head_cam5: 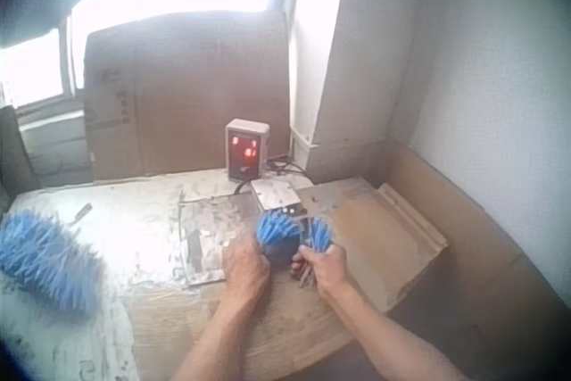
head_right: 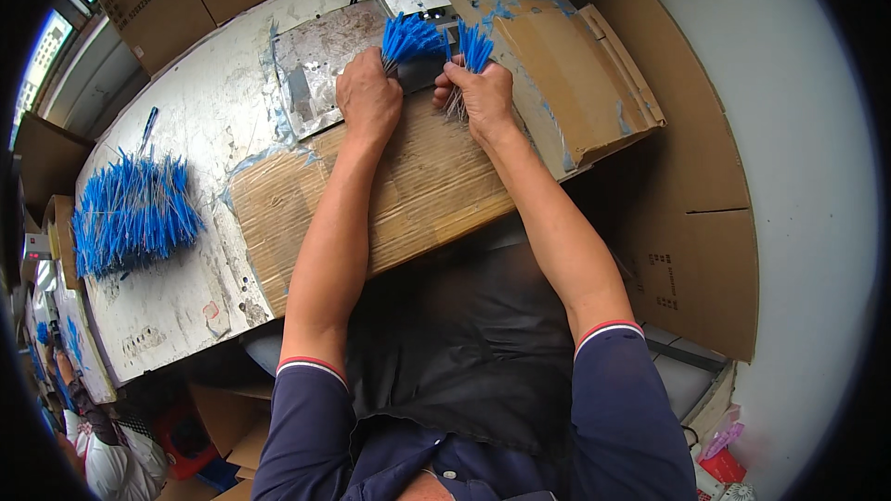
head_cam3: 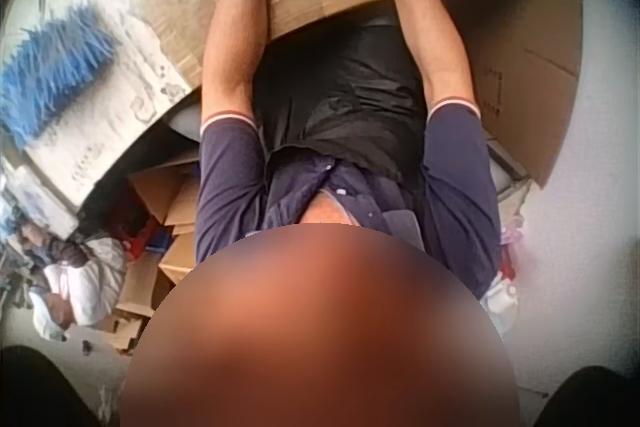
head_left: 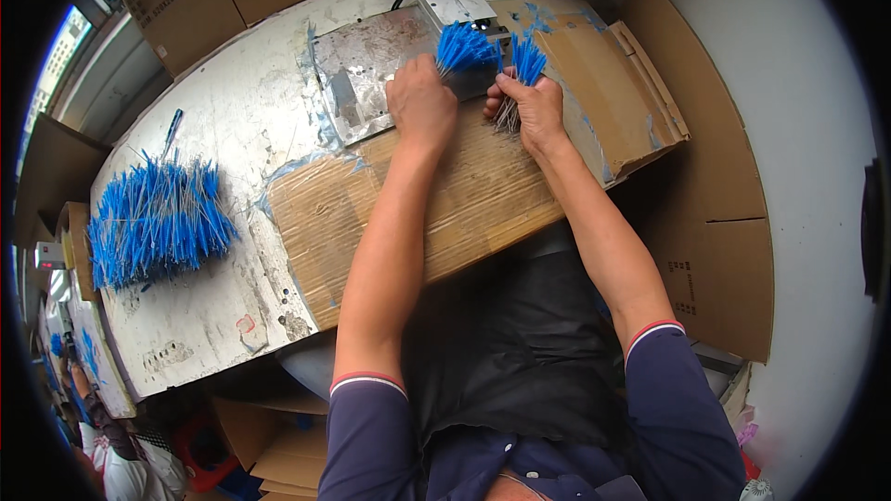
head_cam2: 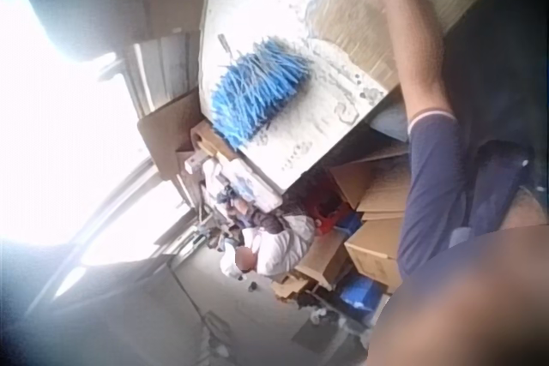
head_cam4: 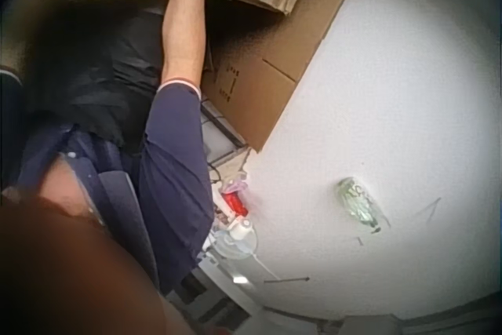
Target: Using a workbench machine to trim and organize blue brush-like hygiene product components.
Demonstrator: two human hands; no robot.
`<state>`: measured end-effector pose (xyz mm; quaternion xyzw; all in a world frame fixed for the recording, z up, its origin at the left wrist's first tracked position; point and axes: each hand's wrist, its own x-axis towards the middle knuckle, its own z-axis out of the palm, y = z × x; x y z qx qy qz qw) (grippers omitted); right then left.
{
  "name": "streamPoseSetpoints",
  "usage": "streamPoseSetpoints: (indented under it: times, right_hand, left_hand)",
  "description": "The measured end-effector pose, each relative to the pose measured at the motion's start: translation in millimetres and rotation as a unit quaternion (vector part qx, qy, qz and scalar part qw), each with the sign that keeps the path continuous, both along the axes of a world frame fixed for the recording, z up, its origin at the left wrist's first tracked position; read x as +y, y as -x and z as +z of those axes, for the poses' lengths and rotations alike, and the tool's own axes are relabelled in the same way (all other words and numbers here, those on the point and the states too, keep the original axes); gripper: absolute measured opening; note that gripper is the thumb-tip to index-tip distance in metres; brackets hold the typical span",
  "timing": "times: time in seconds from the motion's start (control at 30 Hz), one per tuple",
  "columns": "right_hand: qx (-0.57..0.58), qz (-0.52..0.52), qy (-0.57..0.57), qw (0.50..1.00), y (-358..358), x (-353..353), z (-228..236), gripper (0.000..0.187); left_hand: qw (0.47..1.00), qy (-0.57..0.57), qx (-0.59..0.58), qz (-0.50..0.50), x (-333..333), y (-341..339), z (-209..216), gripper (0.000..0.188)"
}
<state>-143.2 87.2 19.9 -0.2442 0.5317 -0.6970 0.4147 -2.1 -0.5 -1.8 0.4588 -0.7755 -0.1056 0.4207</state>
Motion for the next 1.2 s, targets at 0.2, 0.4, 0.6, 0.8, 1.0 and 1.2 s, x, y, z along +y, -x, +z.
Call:
streamPoseSetpoints:
  times: [0.2, 0.4, 0.6, 0.8, 1.0, 1.2]
  right_hand:
    - [0.024, 0.019, -0.04, 0.999, -1, 4, 6, 0.009]
    - [0.009, 0.029, -0.031, 0.999, -7, -1, 6, 0.01]
    - [0.024, 0.05, -0.038, 0.998, -22, -8, 0, 0.012]
    - [0.009, 0.014, -0.011, 1.0, -29, -3, -1, 0.008]
    - [-0.022, -0.001, 0.014, 1.0, -36, 2, 2, 0.009]
    - [0.044, -0.015, -0.001, 0.999, -26, -3, 3, 0.012]
  left_hand:
    - [1.0, -0.008, -0.015, 0.02, 0, 1, 1, 0.017]
    - [0.96, -0.129, 0.248, -0.004, -6, -3, 1, 0.017]
    - [0.92, -0.209, 0.29, -0.159, 1, 3, 8, 0.017]
    - [0.933, -0.181, 0.285, -0.125, 12, 6, 16, 0.018]
    - [0.925, -0.166, 0.323, -0.109, 10, 7, 12, 0.018]
    - [0.95, -0.089, 0.287, -0.086, 7, 10, 3, 0.017]
